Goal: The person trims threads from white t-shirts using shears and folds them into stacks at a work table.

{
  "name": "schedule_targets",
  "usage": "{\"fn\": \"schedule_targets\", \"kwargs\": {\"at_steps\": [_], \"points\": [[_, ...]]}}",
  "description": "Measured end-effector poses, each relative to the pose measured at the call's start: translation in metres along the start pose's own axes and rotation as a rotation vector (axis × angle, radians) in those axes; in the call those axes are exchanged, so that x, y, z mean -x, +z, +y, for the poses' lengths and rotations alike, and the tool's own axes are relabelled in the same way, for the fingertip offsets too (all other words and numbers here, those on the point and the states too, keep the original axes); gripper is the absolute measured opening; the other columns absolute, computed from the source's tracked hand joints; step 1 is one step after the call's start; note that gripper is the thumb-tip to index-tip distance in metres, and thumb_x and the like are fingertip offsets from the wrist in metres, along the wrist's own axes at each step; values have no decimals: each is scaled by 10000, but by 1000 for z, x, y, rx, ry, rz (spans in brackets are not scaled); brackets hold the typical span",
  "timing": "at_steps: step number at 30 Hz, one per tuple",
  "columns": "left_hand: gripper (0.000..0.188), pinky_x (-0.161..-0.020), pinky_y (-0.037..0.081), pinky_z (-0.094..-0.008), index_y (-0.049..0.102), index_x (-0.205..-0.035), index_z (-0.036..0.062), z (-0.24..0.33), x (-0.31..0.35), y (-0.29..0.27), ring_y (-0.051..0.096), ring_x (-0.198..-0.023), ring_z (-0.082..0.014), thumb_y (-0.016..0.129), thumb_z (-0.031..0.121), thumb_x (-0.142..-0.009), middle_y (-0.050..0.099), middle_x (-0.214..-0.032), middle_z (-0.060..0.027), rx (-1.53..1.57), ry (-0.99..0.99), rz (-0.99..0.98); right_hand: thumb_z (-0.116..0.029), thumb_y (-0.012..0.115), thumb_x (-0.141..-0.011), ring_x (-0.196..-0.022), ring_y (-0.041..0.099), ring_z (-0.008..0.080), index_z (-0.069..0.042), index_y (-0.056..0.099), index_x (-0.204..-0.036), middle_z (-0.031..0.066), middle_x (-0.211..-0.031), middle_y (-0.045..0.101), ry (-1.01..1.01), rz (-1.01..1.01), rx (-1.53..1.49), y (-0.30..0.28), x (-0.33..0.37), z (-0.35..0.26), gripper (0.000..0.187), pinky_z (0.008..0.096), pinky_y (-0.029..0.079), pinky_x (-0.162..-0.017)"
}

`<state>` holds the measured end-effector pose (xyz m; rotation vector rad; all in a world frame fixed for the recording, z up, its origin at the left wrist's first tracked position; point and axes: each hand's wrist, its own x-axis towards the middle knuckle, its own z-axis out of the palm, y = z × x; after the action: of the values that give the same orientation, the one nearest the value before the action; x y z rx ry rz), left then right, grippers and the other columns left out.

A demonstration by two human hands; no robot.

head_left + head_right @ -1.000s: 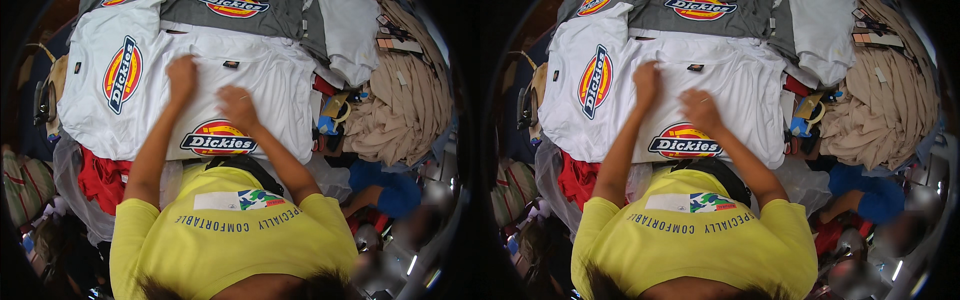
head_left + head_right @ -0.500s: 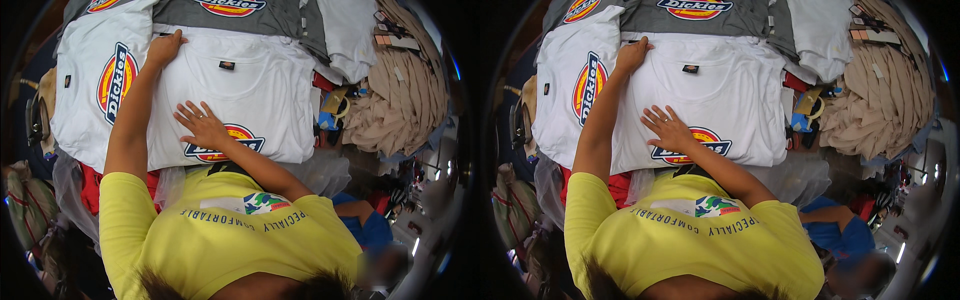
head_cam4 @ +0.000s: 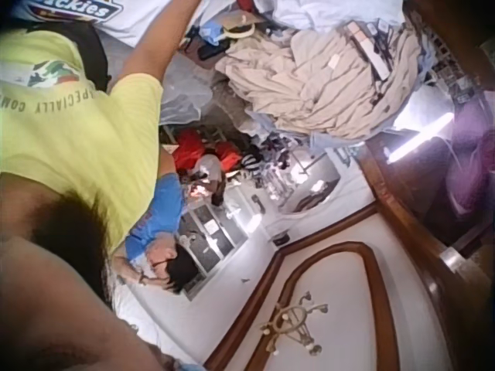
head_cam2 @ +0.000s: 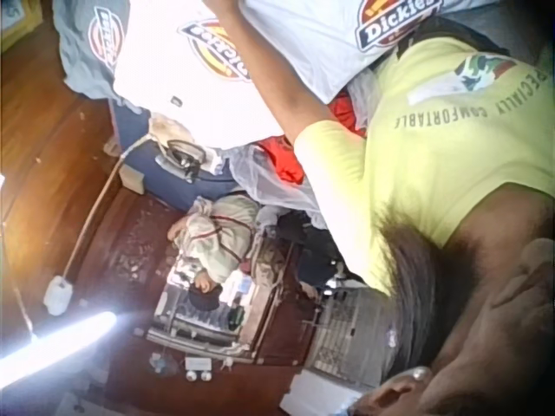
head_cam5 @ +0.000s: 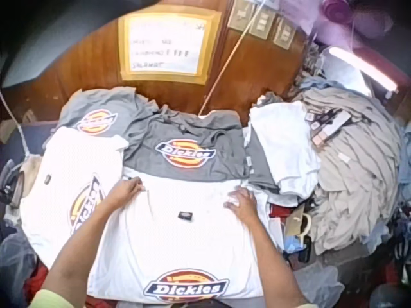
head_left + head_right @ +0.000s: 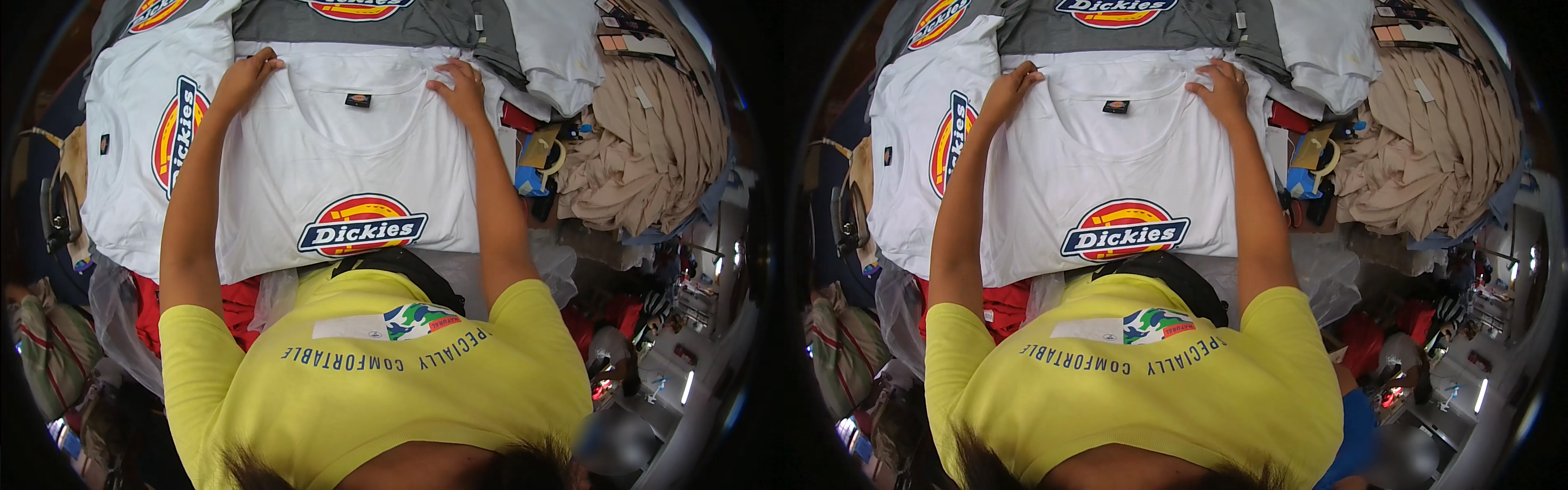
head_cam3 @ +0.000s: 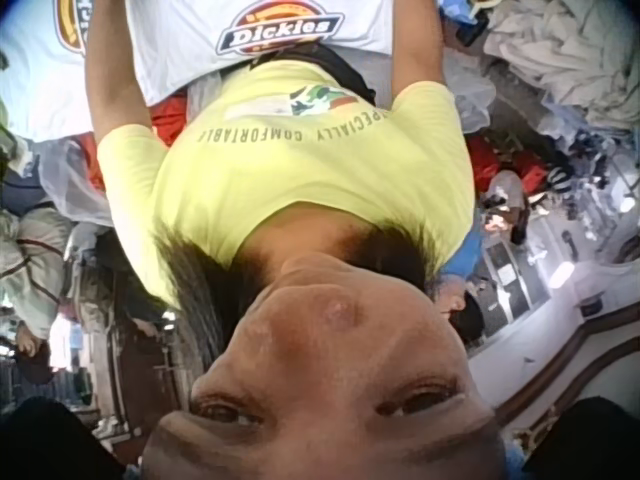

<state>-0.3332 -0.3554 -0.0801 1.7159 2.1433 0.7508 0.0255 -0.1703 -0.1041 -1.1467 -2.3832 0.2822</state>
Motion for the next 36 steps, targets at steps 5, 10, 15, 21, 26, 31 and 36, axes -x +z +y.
{"fn": "schedule_targets", "kwargs": {"at_steps": [5,10,15,21,26,31,36], "points": [[334,-637,446,-382,571,-905,58,-1,-10,-5,603,-713,-327,500,383,-877,621,-744,-159,41,1,-30,-397,688,-702,-941,534,243,-144,655,-876,37,-892,633,98,-283,-91,-9,-29,23,309,424,316,-895],[400,-672,457,-313,650,-867,49,-27,-9,-6,618,-718,-237,627,438,-777,630,-760,-125,190,67,-161,-402,669,-717,-861,568,252,-135,643,-887,42,-826,637,162,-252,-194,0,-20,18,317,403,325,-873],[339,-693,458,-351,626,-889,54,16,-13,3,600,-754,-286,705,336,-718,636,-792,-104,-152,-180,-79,-359,689,-712,-956,541,260,-163,633,-939,50,-907,619,58,5,139,8,-2,2,305,408,333,-872],[329,-788,437,-364,579,-1028,58,8,85,-2,546,-936,-299,643,273,-788,575,-1011,-146,-193,-100,414,-176,700,-715,-863,573,298,-67,614,-962,117,-933,588,145,-13,-263,-63,65,10,284,331,464,-716],[336,-886,341,-417,557,-1052,23,34,231,-7,450,-1008,-356,640,230,-800,506,-1033,-192,-216,-361,434,-166,691,-743,-687,556,153,-20,613,-811,83,-759,595,513,-224,-404,-129,228,52,179,285,436,-647],[337,-856,360,-426,563,-1016,44,63,340,21,455,-997,-324,637,294,-804,496,-1019,-158,-276,-661,400,-262,724,-745,-674,534,119,-1,593,-939,32,-759,586,792,-311,-464,-139,312,2,350,245,436,-640],[356,-766,414,-412,576,-959,13,72,357,15,506,-863,-310,619,336,-815,498,-956,-185,-66,-887,280,-307,706,-767,-715,583,120,-24,589,-1016,33,-858,621,1079,-374,-813,-123,321,3,395,241,462,-633]]}}
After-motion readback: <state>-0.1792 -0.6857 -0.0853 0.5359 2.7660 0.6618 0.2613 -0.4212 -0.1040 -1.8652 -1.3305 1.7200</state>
